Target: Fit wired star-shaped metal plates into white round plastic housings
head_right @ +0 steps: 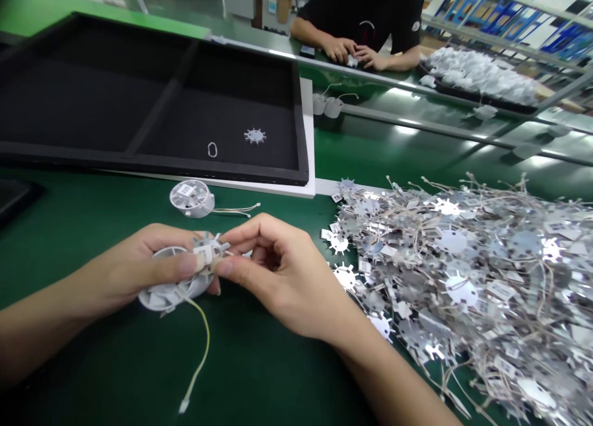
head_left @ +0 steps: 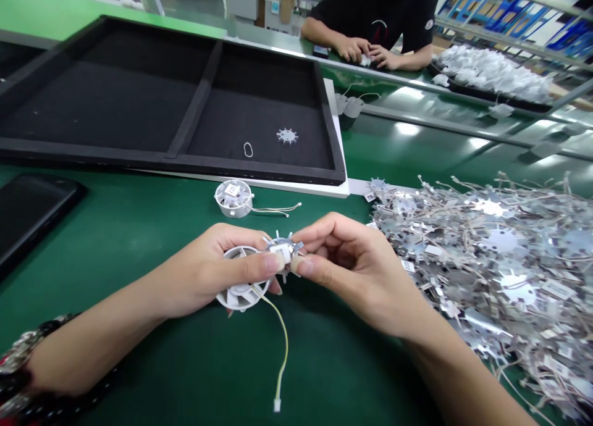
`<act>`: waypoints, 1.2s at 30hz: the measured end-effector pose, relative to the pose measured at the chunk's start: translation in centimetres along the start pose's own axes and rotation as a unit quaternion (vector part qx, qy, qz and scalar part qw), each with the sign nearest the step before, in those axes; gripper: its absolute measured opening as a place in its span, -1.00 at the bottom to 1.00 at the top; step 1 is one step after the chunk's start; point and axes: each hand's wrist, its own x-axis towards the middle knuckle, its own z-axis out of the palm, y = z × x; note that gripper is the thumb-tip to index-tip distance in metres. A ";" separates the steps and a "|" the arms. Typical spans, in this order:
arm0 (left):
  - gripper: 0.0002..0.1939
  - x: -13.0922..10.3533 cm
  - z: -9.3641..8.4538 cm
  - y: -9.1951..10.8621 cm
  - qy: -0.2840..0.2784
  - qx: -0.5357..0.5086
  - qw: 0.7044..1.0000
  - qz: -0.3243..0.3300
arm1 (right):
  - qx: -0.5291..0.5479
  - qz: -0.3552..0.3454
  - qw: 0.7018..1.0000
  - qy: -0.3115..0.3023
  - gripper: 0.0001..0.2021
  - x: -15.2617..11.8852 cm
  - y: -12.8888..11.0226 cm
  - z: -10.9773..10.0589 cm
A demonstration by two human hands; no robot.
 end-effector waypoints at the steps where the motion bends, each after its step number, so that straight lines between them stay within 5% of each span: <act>1: -0.68 0.0 -0.1 0.0 -0.004 0.006 1.000 0.004 | 0.003 0.010 1.000 -0.008 -0.78 0.0 -0.2 -0.1; 8: -0.68 -0.1 -0.6 0.3 -0.082 0.021 0.996 0.041 | -0.056 0.036 0.994 -0.088 -0.78 -0.1 -1.1 -1.3; 13: -0.68 -0.1 -0.7 0.3 -0.130 0.035 0.989 0.058 | -0.182 -0.030 0.980 -0.072 -0.71 0.1 -1.1 -1.6; 20: -0.68 -0.1 -0.3 0.3 -0.077 0.105 0.991 0.041 | -0.042 0.045 0.994 -0.089 -0.65 0.1 -1.0 -1.3; 25: -0.62 0.1 -0.2 -0.1 -0.034 0.129 0.989 0.057 | -0.094 0.085 0.988 -0.085 -0.68 0.0 -1.3 -1.0; 31: -0.34 0.3 0.4 -0.6 0.018 -0.006 0.998 0.052 | -0.084 0.034 0.996 0.018 -0.61 0.3 -1.0 -1.4; 36: -0.32 0.2 0.7 -0.8 0.046 -0.072 0.995 0.046 | -0.099 0.015 0.995 0.019 -0.59 0.4 -1.3 -1.3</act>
